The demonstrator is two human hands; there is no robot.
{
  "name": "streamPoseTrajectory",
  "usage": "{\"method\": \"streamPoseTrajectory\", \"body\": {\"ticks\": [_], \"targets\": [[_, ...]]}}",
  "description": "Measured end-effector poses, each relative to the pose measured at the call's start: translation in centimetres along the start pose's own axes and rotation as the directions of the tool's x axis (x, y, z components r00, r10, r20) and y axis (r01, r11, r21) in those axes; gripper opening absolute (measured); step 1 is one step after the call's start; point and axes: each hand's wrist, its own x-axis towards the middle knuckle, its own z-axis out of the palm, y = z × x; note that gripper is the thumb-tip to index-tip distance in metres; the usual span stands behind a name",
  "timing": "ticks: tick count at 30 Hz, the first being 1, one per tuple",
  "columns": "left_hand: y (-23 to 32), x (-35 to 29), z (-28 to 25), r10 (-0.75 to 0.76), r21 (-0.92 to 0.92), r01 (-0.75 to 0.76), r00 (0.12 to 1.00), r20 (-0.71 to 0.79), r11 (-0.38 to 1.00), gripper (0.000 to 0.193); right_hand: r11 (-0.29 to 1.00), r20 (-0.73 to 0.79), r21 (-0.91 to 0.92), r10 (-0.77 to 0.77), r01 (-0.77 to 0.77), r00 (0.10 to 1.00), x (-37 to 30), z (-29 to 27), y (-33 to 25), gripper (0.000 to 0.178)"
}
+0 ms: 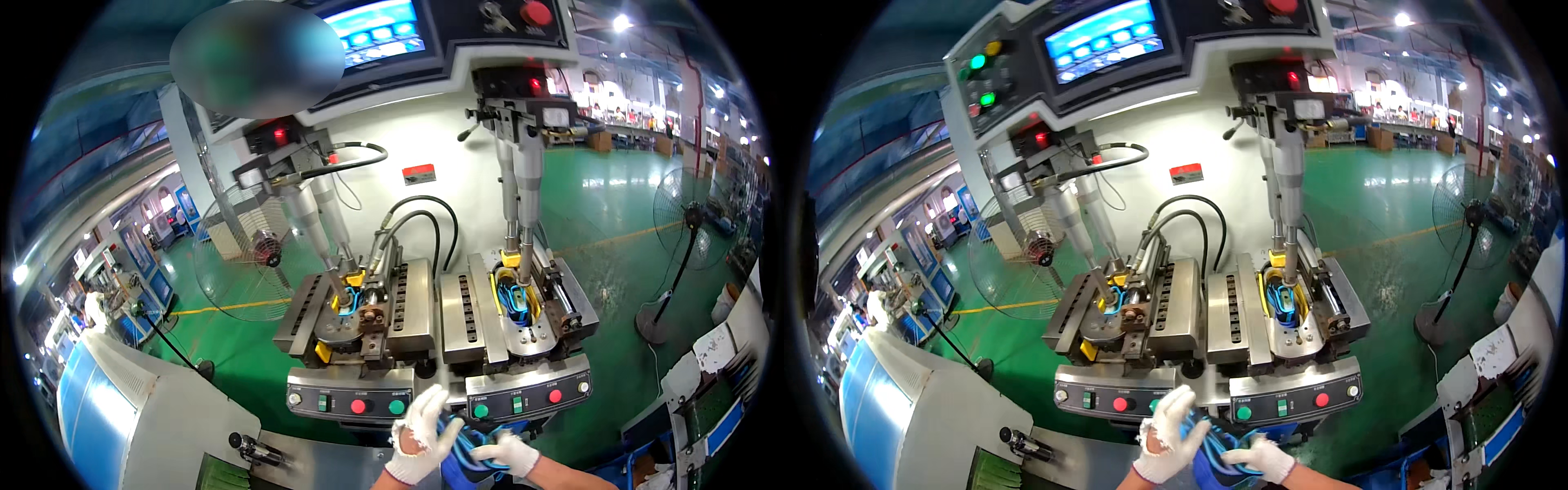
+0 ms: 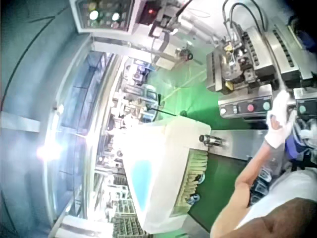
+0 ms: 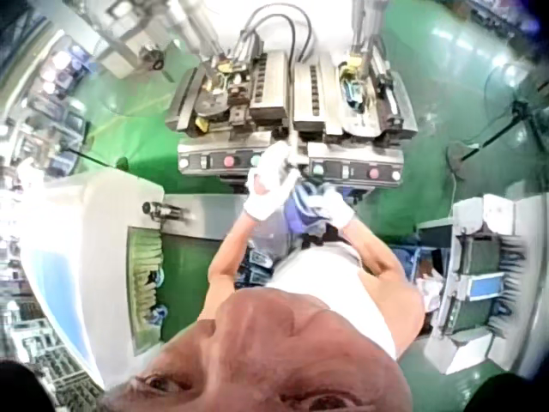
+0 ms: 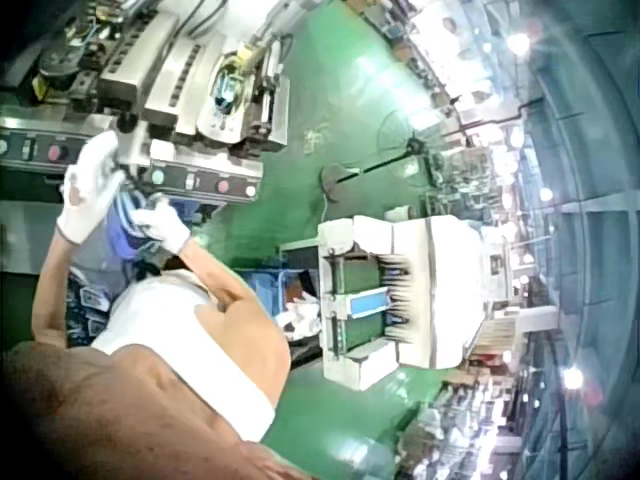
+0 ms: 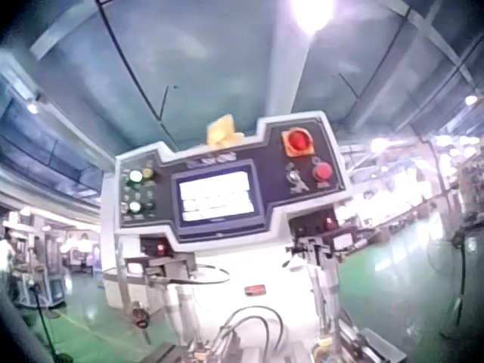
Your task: The person places shoes into a pressing machine, presses buttons to operate the machine, removes the shoes from the molds, and places them onto a conveyor belt.
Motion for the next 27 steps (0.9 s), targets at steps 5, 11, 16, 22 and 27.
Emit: {"method": "streamPoseTrajectory", "body": {"ticks": [5, 11, 16, 22, 27], "targets": [[-2.7, 6.9, 9.1, -0.370, -0.263, 0.335, 0.925, -0.091, 0.904, 0.045, 0.812, -0.287, 0.513, -0.143, 0.278, 0.947, -3.8, -10.4, 2.7, 0.047], [-7.3, 17.2, 24.4, -0.432, -0.206, 0.474, 0.875, 0.220, 0.856, 0.056, 0.613, -0.627, 0.659, 0.128, 0.436, 0.768, -5.4, -16.6, 4.2, 0.037], [-11.3, 22.8, 38.2, -0.629, 0.151, 0.611, 0.741, 0.236, 0.777, 0.085, 0.778, -0.807, 0.460, 0.166, 0.428, 0.567, -8.3, -17.8, 6.5, 0.022], [-18.0, 25.4, 44.2, -0.675, 0.340, 0.594, 0.706, 0.216, 0.729, 0.073, 0.606, -0.619, 0.725, 0.367, 0.326, 0.694, -11.4, -17.5, 6.1, 0.046], [-19.4, 26.0, 35.8, -0.764, -0.350, 0.834, 0.540, 0.354, 0.427, 0.057, 0.847, -0.734, 0.493, 0.282, 0.200, 0.617, -6.7, -19.6, 3.4, 0.029]]}}
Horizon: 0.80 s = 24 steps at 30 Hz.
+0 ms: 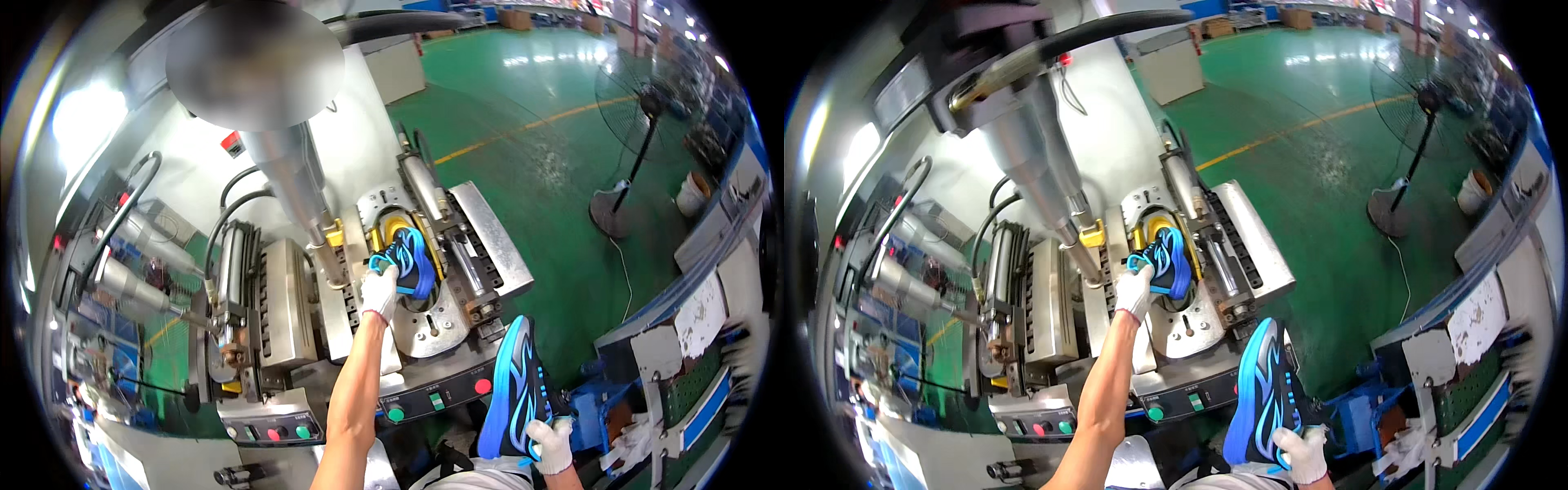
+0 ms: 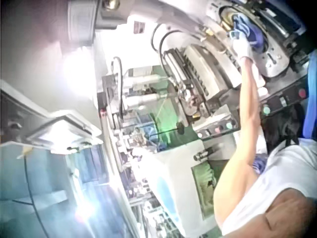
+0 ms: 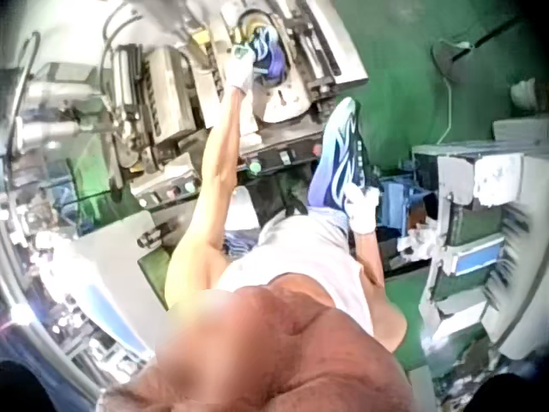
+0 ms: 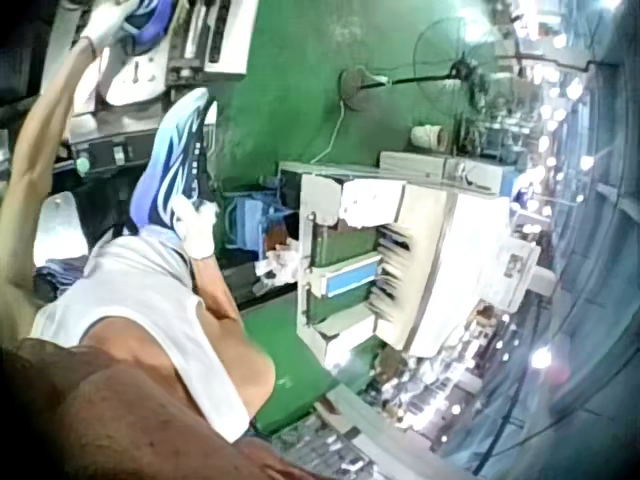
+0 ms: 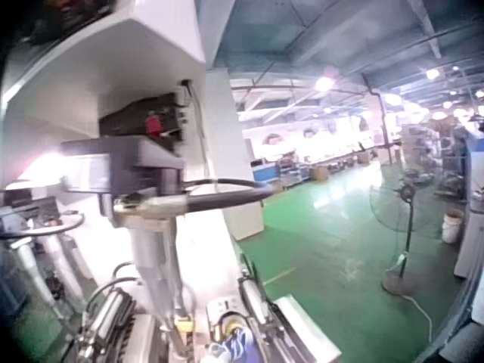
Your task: The person places shoes into a pressing machine, presses buttons to operate the machine, removes the shoes from the molds, and places them onto a conveyor belt.
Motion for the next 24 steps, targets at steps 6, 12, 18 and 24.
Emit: {"method": "streamPoseTrajectory", "body": {"ticks": [6, 12, 18, 24], "targets": [[1.4, -19.5, -8.3, 0.056, -0.102, -0.054, 0.998, 0.019, 0.993, 0.047, 0.927, 0.210, -0.269, -0.209, 0.262, 0.955, 8.3, 9.6, -7.2, 0.028], [-6.2, -36.1, -18.0, -0.147, -0.010, 0.147, 0.989, -0.003, 0.989, 0.059, 0.512, 0.456, -0.670, -0.287, 0.538, 0.842, 28.7, 27.6, -10.6, 0.047], [-14.1, -51.6, -19.6, -0.397, 0.263, 0.572, 0.770, -0.499, 0.777, 0.061, 0.163, 0.494, -0.810, -0.327, 0.563, 0.806, 34.9, 34.1, -3.1, 0.039], [-31.5, -50.8, -17.5, -0.331, 0.123, 0.674, 0.502, -0.799, 0.728, 0.081, 0.089, 0.582, -0.777, -0.277, 0.624, 0.764, 34.7, 34.2, -3.0, 0.054]]}}
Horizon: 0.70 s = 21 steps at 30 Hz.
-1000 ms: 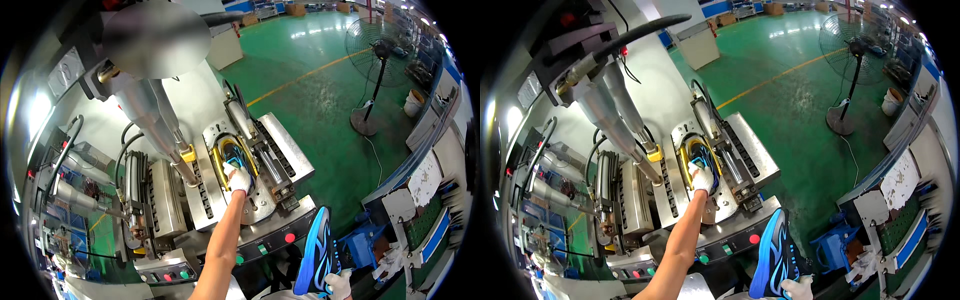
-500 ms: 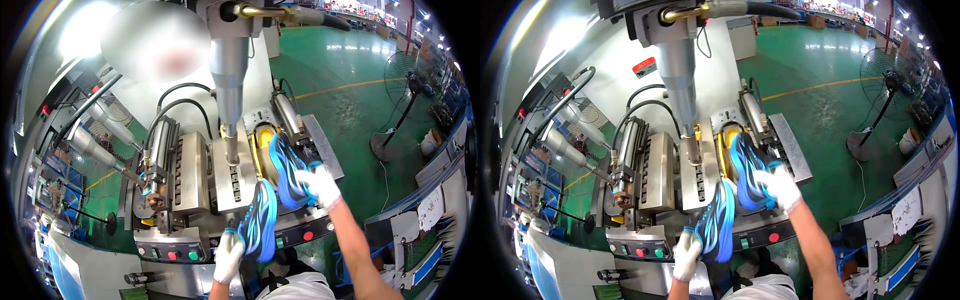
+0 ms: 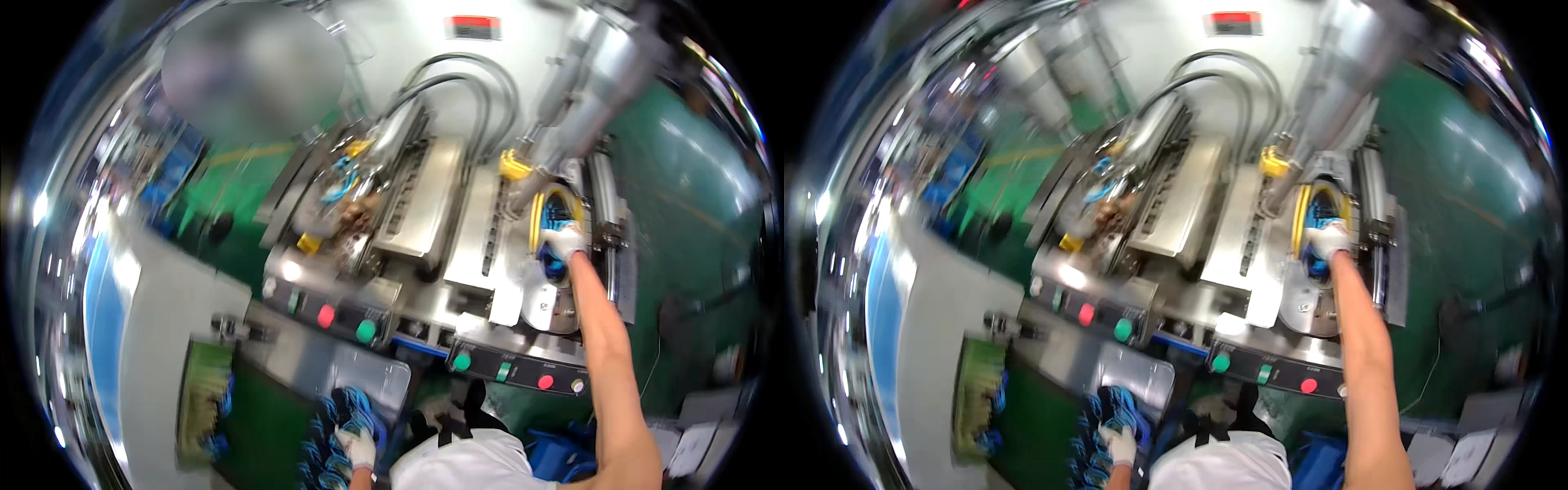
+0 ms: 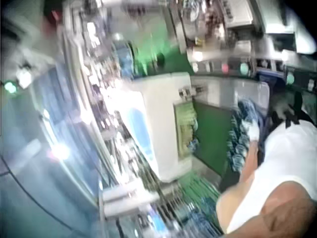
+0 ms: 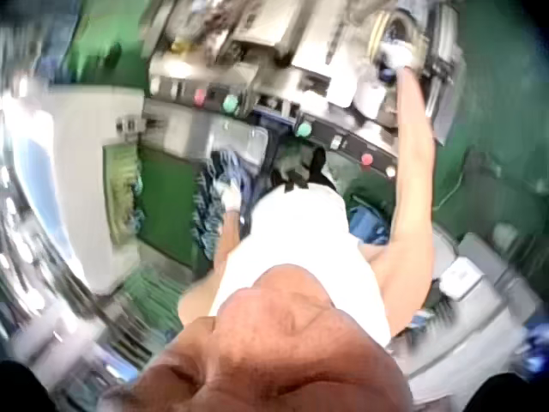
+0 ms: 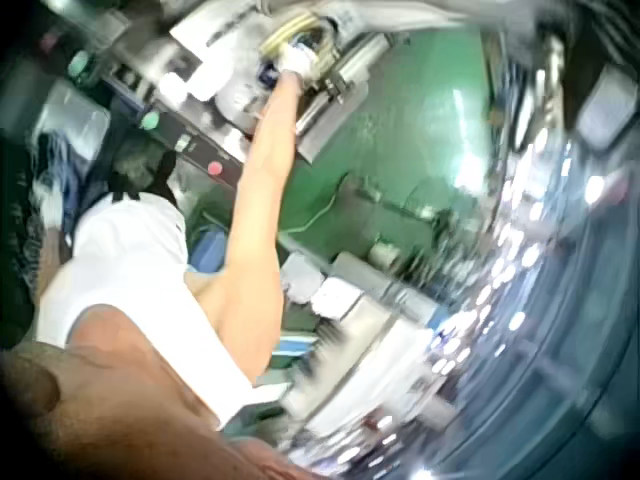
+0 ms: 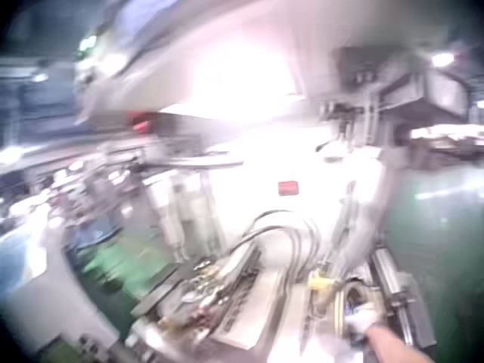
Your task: The person places shoes into a pressing machine, presses buttons to operate the machine, removes the shoes from the molds, and places them onto a conveyor belt.
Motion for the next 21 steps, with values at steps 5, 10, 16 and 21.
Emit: {"method": "streamPoseTrajectory", "body": {"ticks": [5, 10, 16, 21], "targets": [[1.1, 1.2, 5.3, -0.103, -0.118, 0.095, 0.993, -0.061, 0.988, 0.088, 0.968, -0.119, 0.142, -0.191, 0.207, 0.974, -11.0, -5.8, -5.1, 0.073], [1.2, 3.1, 0.4, 0.173, -0.315, -0.138, 0.981, 0.086, 0.939, 0.087, 0.732, -0.100, -0.167, -0.679, 0.660, 0.728, -33.2, 4.5, -10.7, 0.063], [-9.7, -2.9, -7.3, 0.143, -0.398, -0.281, 0.929, -0.341, 0.873, 0.071, 0.677, 0.415, -0.366, -0.495, 0.638, 0.763, -39.8, 14.6, -9.9, 0.071], [-14.9, 3.8, 3.0, 0.113, -0.172, -0.147, 0.974, -0.194, 0.974, 0.070, 0.758, 0.765, 0.164, -0.501, 0.631, 0.403, -52.3, 18.8, -18.8, 0.093]]}}
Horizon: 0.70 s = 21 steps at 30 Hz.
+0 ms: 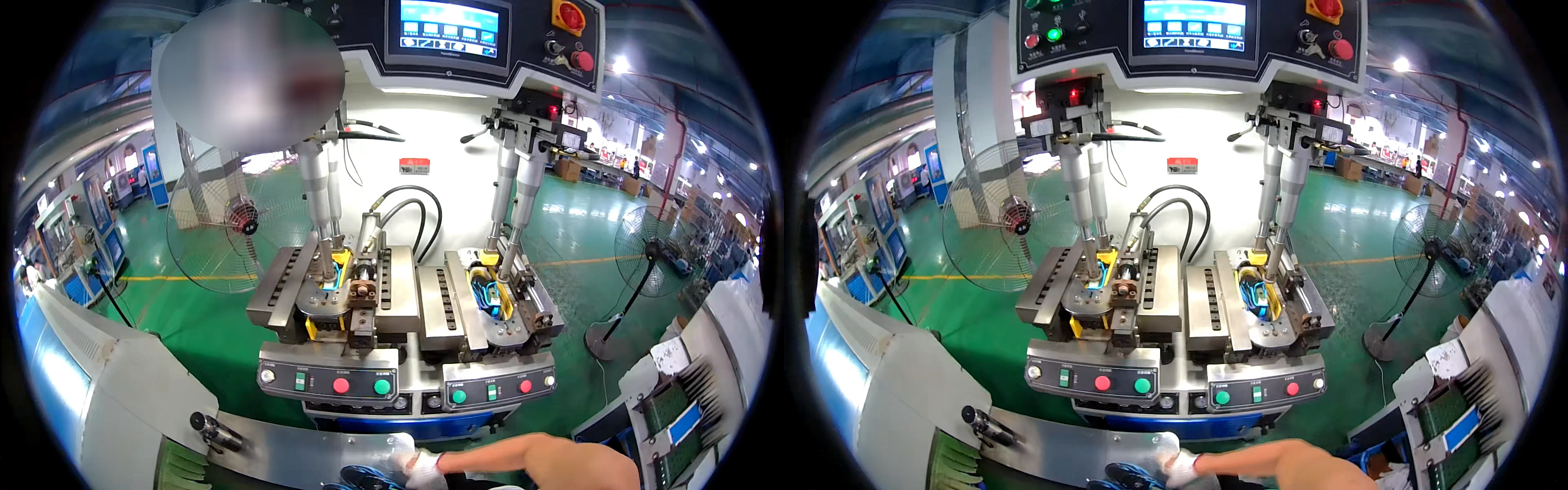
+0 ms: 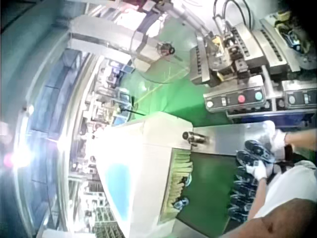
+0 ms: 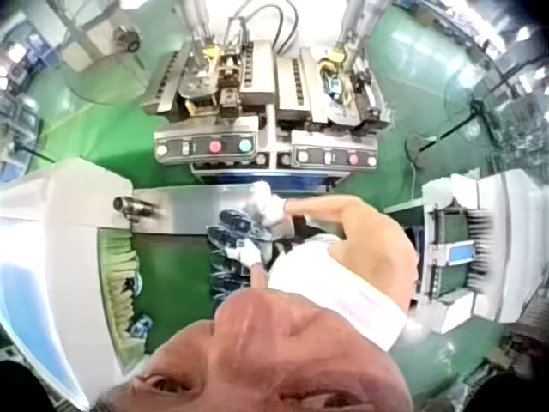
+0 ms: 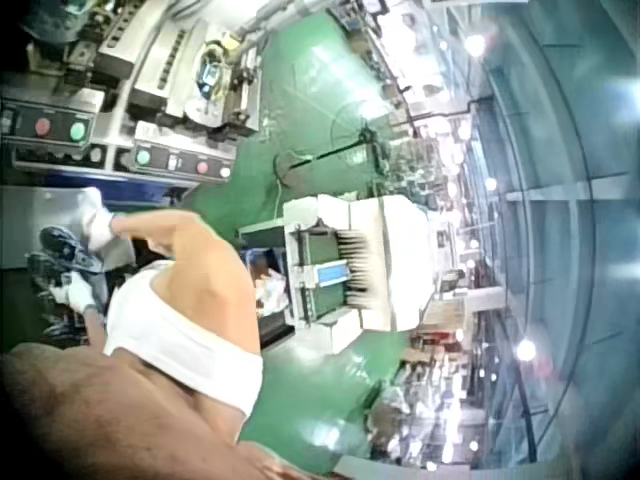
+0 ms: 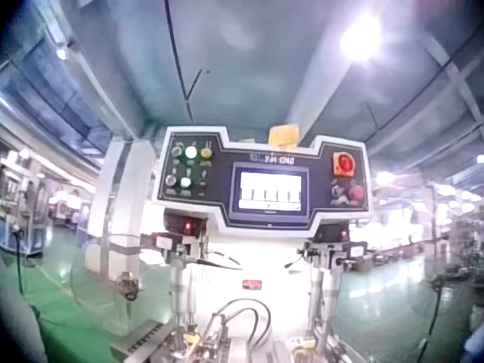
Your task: The person places shoes into a pressing machine, presses buttons to operate the machine, removes the shoes from the molds, and places them onto a conveyor belt.
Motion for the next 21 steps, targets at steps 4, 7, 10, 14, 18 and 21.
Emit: {"method": "streamPoseTrajectory", "body": {"ticks": [4, 7, 10, 14, 18, 21], "targets": [[1.3, 1.1, 1.6, 0.085, -0.096, -0.103, 0.980, -0.178, 0.990, 0.059, 0.986, -0.142, 0.164, 0.050, -0.026, 0.989, 2.7, 5.4, -3.5, 0.061], [1.5, 2.3, -2.2, 0.071, -0.162, -0.081, 0.995, -0.067, 0.983, 0.062, 0.976, -0.232, 0.199, 0.136, -0.089, 0.963, 5.1, 7.5, -3.8, 0.038], [3.4, 3.3, -5.2, 0.000, -0.338, 0.055, 0.987, 0.160, 0.939, 0.069, 0.970, -0.328, 0.220, 0.174, -0.104, 0.928, 5.3, 9.3, -2.1, 0.017], [5.5, 4.2, -8.4, -0.068, -0.360, 0.220, 0.919, 0.389, 0.907, 0.072, 0.951, -0.784, 0.218, 0.038, 0.218, 0.620, -0.1, 9.7, 1.0, 0.028], [14.4, 0.0, -12.7, 0.058, -0.251, 0.145, 0.753, 0.655, 0.957, 0.075, 0.531, -0.372, 0.847, 0.544, 0.035, 0.752, -13.0, 5.3, -2.6, 0.023], [21.9, -3.9, -13.7, 0.151, -0.183, 0.012, 0.515, 0.844, 0.983, 0.069, 0.300, -0.276, 0.954, 0.845, 0.020, 0.458, -21.8, 5.7, -2.4, 0.022]]}}
